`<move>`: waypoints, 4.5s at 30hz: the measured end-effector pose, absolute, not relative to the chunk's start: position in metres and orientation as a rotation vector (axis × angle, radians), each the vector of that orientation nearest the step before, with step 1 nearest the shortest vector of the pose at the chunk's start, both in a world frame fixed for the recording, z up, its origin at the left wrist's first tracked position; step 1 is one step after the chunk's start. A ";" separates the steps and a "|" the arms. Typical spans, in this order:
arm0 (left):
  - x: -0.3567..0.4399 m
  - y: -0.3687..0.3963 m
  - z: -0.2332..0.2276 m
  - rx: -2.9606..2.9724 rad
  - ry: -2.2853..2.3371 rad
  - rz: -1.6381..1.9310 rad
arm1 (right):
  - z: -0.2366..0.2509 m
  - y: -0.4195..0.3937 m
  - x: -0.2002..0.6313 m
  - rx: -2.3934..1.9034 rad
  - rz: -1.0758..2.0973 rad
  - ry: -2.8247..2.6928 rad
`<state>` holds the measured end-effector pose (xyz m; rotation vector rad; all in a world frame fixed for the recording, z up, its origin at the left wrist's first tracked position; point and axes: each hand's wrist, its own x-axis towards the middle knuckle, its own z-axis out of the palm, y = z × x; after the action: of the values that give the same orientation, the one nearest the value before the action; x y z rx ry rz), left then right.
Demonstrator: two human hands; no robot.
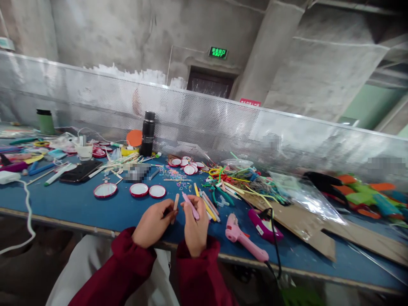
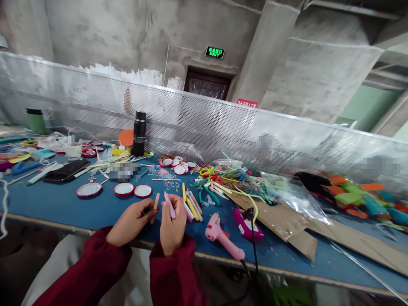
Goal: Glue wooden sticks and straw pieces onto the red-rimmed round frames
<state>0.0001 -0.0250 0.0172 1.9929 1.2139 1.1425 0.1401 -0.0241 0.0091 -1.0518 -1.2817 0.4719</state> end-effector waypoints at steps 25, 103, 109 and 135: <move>0.000 -0.022 0.013 1.986 1.221 1.155 | 0.003 -0.033 0.141 -0.895 0.334 -1.306; -0.002 -0.019 0.008 2.023 1.253 1.168 | 0.005 -0.033 0.139 -0.968 0.217 -1.385; -0.001 -0.018 0.008 2.029 1.245 1.178 | 0.005 -0.033 0.139 -0.959 0.210 -1.407; -0.001 -0.020 0.010 2.017 1.255 1.170 | 0.005 -0.031 0.139 -0.956 0.230 -1.387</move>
<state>-0.0011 -0.0204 0.0096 2.0175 1.2552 1.1697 0.1389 -0.0312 0.0046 -0.9560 -1.3874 0.2301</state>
